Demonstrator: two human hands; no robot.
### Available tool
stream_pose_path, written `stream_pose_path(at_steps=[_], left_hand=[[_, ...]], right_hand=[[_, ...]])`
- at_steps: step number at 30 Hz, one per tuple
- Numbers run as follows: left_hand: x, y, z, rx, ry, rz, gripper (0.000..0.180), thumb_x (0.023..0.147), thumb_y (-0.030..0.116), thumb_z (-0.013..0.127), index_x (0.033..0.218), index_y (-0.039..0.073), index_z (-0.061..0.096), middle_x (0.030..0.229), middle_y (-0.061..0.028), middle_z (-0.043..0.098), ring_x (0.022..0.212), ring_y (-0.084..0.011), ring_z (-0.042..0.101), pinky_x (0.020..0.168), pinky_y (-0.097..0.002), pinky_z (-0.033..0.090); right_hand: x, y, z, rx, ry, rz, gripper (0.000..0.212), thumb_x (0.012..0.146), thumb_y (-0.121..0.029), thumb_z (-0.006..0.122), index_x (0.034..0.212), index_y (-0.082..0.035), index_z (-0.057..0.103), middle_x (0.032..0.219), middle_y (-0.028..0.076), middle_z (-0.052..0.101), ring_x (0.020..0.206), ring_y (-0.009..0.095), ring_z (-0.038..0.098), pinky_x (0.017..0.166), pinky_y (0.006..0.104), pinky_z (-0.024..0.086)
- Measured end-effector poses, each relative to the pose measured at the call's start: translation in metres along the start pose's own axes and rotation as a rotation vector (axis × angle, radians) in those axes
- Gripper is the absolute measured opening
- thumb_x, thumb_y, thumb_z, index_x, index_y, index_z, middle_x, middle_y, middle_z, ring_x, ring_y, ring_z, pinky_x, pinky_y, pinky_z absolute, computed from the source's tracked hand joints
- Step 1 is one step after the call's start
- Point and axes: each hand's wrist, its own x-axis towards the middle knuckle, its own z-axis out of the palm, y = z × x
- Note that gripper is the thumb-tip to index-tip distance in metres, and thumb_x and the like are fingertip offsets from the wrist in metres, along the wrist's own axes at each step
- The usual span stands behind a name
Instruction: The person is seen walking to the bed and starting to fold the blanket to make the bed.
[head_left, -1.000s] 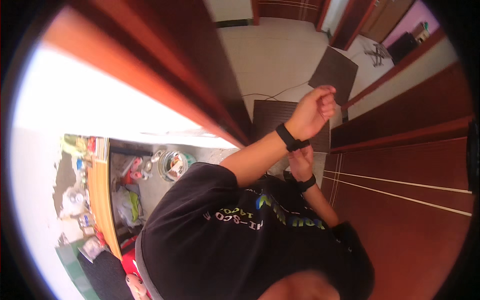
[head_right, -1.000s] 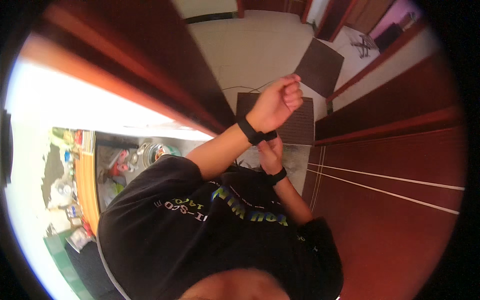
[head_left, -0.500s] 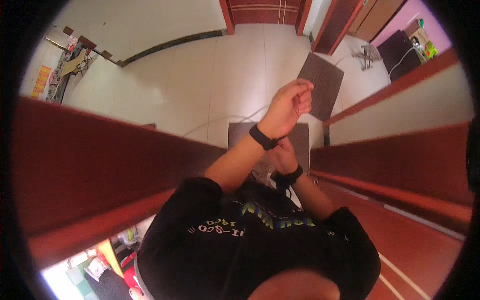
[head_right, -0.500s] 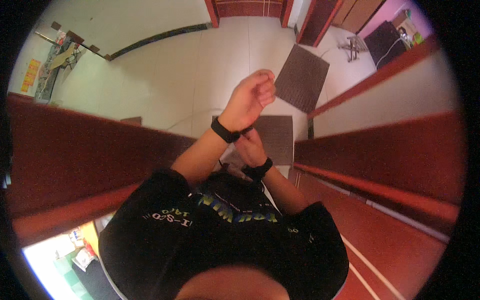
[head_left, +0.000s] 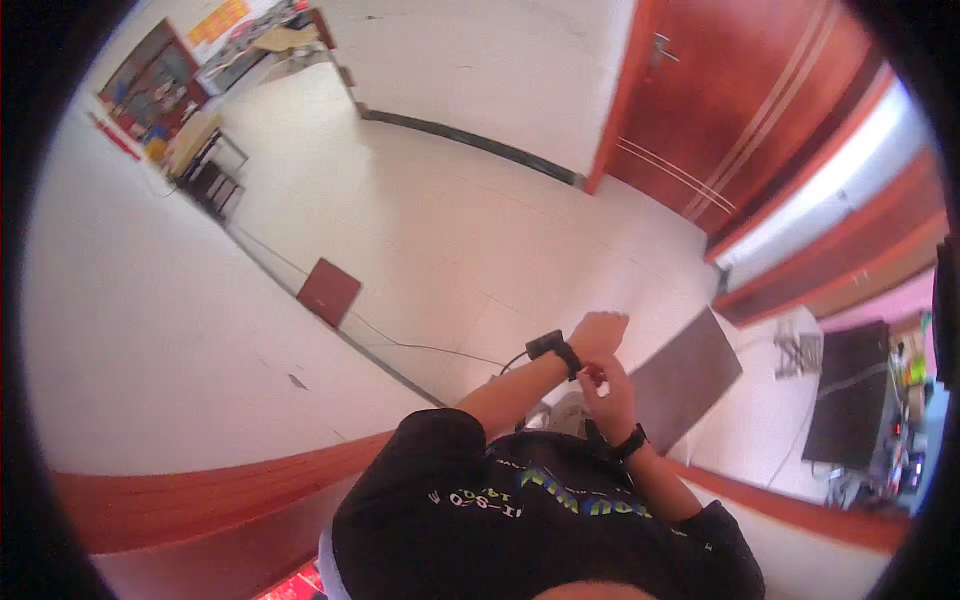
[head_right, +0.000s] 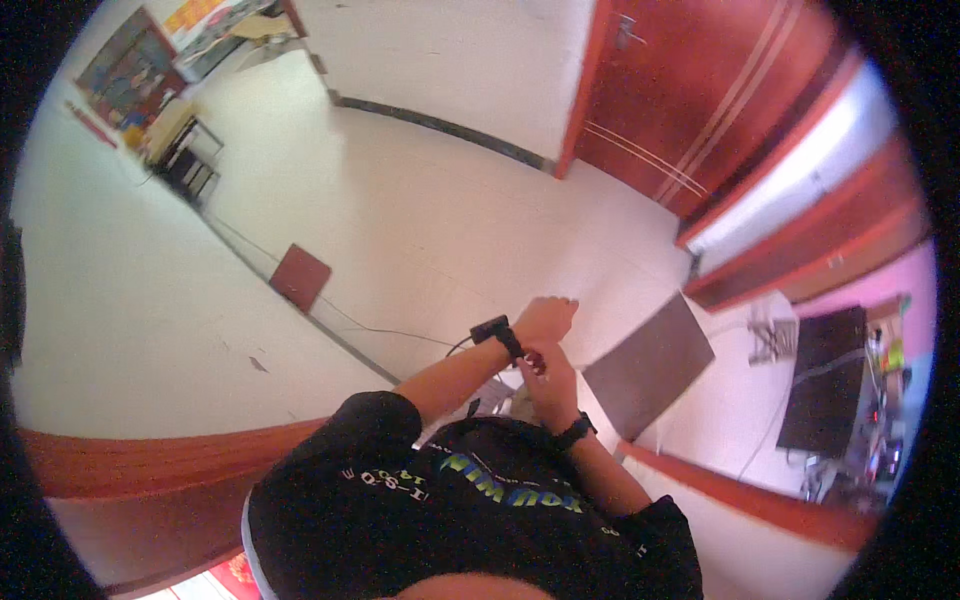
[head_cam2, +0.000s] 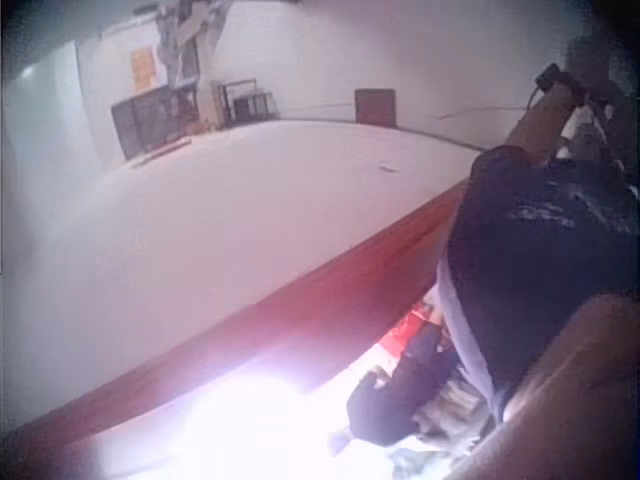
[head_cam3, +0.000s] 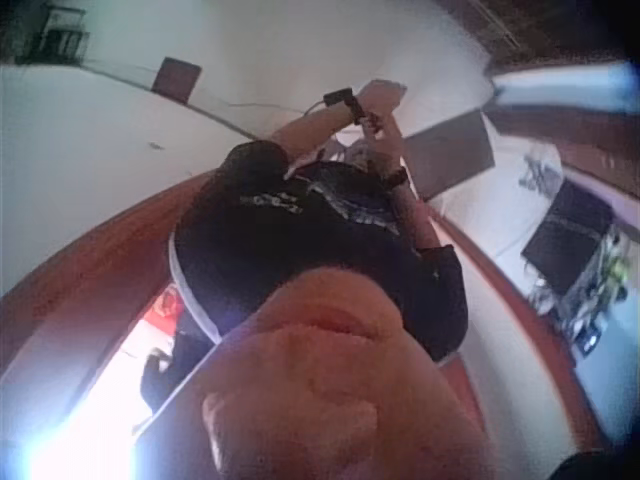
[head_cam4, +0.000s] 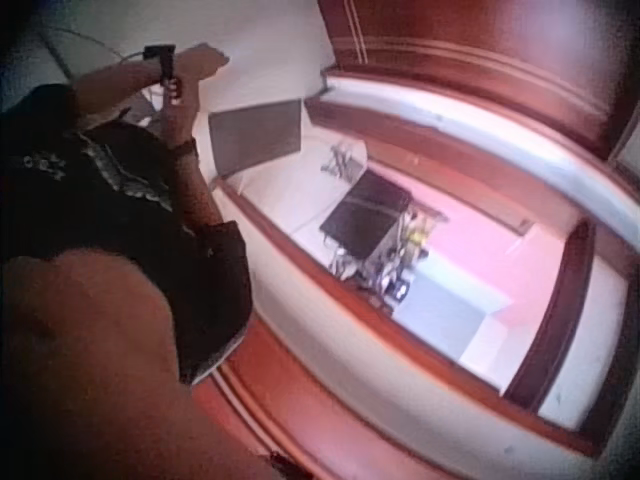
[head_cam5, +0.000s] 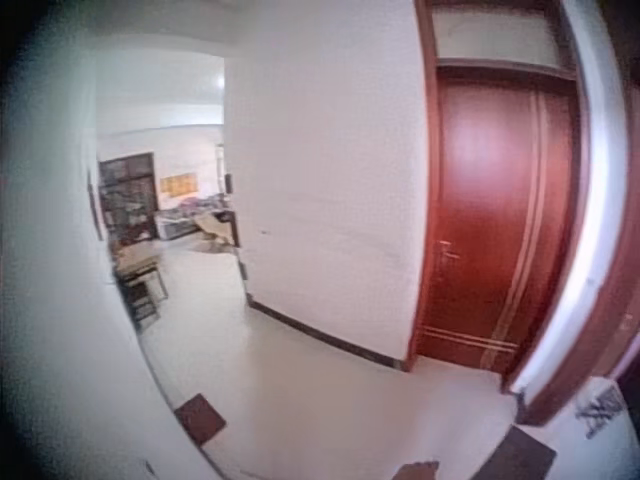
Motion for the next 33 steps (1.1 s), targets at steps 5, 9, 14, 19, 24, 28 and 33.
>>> stream_pose_path(at_steps=[5,9,14,19,24,28,33], left_hand=[[0.048,-0.103,0.007,0.128,-0.35,-0.273,0.018,0.087,0.014,0.054,0.094,-0.001,0.062,0.082,-0.016,0.069,0.076,-0.0284,0.069,0.065,-0.0401,0.055],[0.077,-0.183,-0.01,0.093,-0.338,-0.462,0.018,0.087,0.014,0.054,0.095,-0.001,0.062,0.082,-0.0159,0.069,0.076,-0.0281,0.069,0.065,-0.0399,0.055],[0.115,-0.27,-0.043,0.039,-0.253,-0.693,0.019,0.087,0.014,0.054,0.095,-0.001,0.062,0.082,-0.0157,0.069,0.076,-0.0276,0.069,0.065,-0.0395,0.055],[0.134,-0.35,-0.085,-0.015,-0.121,-0.88,0.019,0.087,0.014,0.055,0.096,-0.001,0.063,0.081,-0.0155,0.069,0.076,-0.0272,0.069,0.065,-0.0392,0.055],[0.139,-0.445,-0.126,-0.081,0.014,-1.002,0.019,0.087,0.014,0.055,0.096,-0.001,0.063,0.081,-0.0153,0.069,0.076,-0.0268,0.07,0.066,-0.0388,0.055],[0.126,-0.533,-0.16,-0.126,0.094,-1.048,0.02,0.087,0.014,0.056,0.096,-0.001,0.063,0.08,-0.0151,0.069,0.076,-0.0264,0.07,0.066,-0.0385,0.055],[0.105,-0.647,-0.223,-0.16,0.136,-1.051,0.02,0.087,0.014,0.056,0.097,-0.001,0.064,0.08,-0.015,0.069,0.076,-0.026,0.07,0.066,-0.0382,0.055]], right_hand=[[0.139,0.042,0.04,-0.209,-0.287,-0.109,0.025,0.084,-0.019,0.07,0.1,-0.003,0.058,0.097,0.014,0.057,0.089,0.032,0.06,0.075,0.0381,0.051],[0.252,0.09,0.081,-0.271,-0.462,-0.273,0.032,0.081,-0.026,0.072,0.098,-0.003,0.058,0.1,0.017,0.057,0.096,0.035,0.058,0.077,0.0455,0.048],[0.374,0.102,0.144,-0.447,-0.846,-0.168,0.042,0.084,-0.046,0.063,0.097,-0.006,0.062,0.1,0.013,0.062,0.094,0.037,0.062,0.076,0.0505,0.048],[0.461,0.075,0.202,-0.437,-0.998,-0.478,0.032,0.089,-0.038,0.059,0.091,-0.006,0.061,0.097,0.015,0.06,0.089,0.037,0.062,0.076,0.0497,0.048],[0.531,0.066,0.284,-0.456,-1.131,-0.599,0.03,0.09,-0.035,0.058,0.095,-0.006,0.057,0.098,0.016,0.06,0.089,0.039,0.062,0.077,0.0528,0.047],[0.587,0.057,0.371,-0.503,-1.243,-0.697,0.038,0.089,-0.038,0.059,0.105,-0.004,0.057,0.102,0.016,0.063,0.094,0.038,0.065,0.076,0.0539,0.051],[0.661,0.032,0.482,-0.459,-1.264,-0.722,0.029,0.088,-0.03,0.062,0.095,-0.002,0.056,0.095,0.02,0.06,0.091,0.04,0.059,0.08,0.0497,0.047]])
